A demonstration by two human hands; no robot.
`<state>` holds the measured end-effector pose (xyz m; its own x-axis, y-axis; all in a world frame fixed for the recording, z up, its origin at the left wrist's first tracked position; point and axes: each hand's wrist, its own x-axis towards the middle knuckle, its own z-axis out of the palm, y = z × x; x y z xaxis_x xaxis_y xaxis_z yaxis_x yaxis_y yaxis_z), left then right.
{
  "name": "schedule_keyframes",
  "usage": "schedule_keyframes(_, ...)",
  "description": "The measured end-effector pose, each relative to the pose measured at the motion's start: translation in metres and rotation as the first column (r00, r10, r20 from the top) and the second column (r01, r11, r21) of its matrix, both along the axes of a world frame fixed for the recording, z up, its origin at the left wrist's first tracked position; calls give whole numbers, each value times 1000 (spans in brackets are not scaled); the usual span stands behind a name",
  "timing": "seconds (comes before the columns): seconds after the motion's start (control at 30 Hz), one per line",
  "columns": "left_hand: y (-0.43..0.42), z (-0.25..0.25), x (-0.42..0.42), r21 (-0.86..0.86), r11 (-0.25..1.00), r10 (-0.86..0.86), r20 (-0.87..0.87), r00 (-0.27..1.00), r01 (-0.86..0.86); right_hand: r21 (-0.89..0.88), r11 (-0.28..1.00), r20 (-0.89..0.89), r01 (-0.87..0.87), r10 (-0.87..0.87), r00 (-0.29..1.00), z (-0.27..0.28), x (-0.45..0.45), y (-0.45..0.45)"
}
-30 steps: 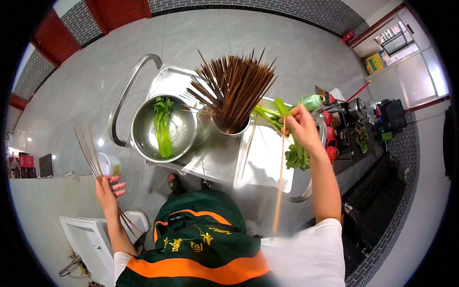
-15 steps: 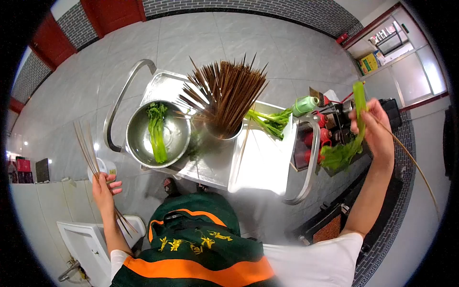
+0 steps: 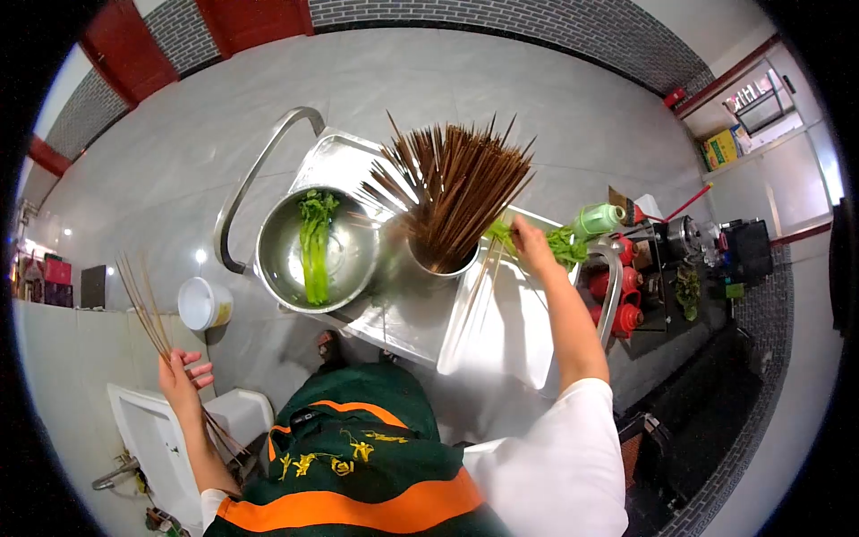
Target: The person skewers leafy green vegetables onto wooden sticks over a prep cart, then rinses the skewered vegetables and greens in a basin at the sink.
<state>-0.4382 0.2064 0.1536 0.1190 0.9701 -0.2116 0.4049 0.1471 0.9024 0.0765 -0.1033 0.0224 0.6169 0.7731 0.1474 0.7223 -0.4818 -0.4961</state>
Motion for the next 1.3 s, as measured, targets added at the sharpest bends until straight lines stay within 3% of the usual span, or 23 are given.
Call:
schedule_keyframes(0.1,-5,2,3,-13,1000,12,-8,1000,-12,154,988,94,-26,11,996,-26,-2,5)
schedule_keyframes(0.17,-6,5,9,-11,1000,15,-8,1000,-15,206,975,155,82,-115,981,-42,-3,0)
schedule_keyframes(0.27,-3,4,16,-33,999,-16,-2,1000,16,126,978,140,165,-182,973,-31,-8,-3)
schedule_keyframes(0.5,3,-2,33,-58,992,-110,-7,994,109,195,969,309,151,-206,928,0,-29,-3)
schedule_keyframes(0.67,5,-12,27,-73,994,-83,0,997,83,140,953,30,269,-275,961,25,-99,-4)
schedule_keyframes(0.77,7,-16,25,-96,992,-75,37,997,78,55,974,-156,221,-210,965,-2,-148,4)
schedule_keyframes(0.8,7,-18,24,-94,993,-70,35,997,73,103,990,-112,98,-86,990,-4,-162,15)
schedule_keyframes(0.83,6,-18,25,-96,992,-82,37,996,85,12,1000,-101,25,-24,995,-17,-173,25)
schedule_keyframes(0.87,5,-18,26,-99,990,-95,40,995,98,35,996,-26,-79,80,996,-30,-181,36)
schedule_keyframes(0.9,4,-16,27,-99,990,-95,39,995,98,-164,979,-106,-125,109,988,-39,-185,46)
schedule_keyframes(0.93,3,-12,29,-99,990,-91,44,995,95,-166,979,-107,-121,104,989,-54,-185,52)
schedule_keyframes(1.0,3,-12,30,-105,989,-100,59,993,106,-223,953,209,-203,251,945,-77,-180,60)
schedule_keyframes(1.03,4,-13,27,-104,989,-104,47,993,108,-364,902,58,-231,270,961,-63,-178,64)
schedule_keyframes(1.07,6,-13,24,-102,989,-108,35,994,111,-367,903,61,-222,262,963,-47,-175,65)
schedule_keyframes(1.13,7,-16,18,-104,988,-108,23,994,110,-529,780,-241,-334,239,941,-14,-172,62)
schedule_keyframes(1.17,10,-19,14,-113,989,-90,22,996,92,-440,845,-221,-304,226,949,-8,-173,52)
schedule_keyframes(1.3,13,-26,8,-132,989,-70,34,997,74,-465,839,-218,-282,201,955,6,-164,-1)
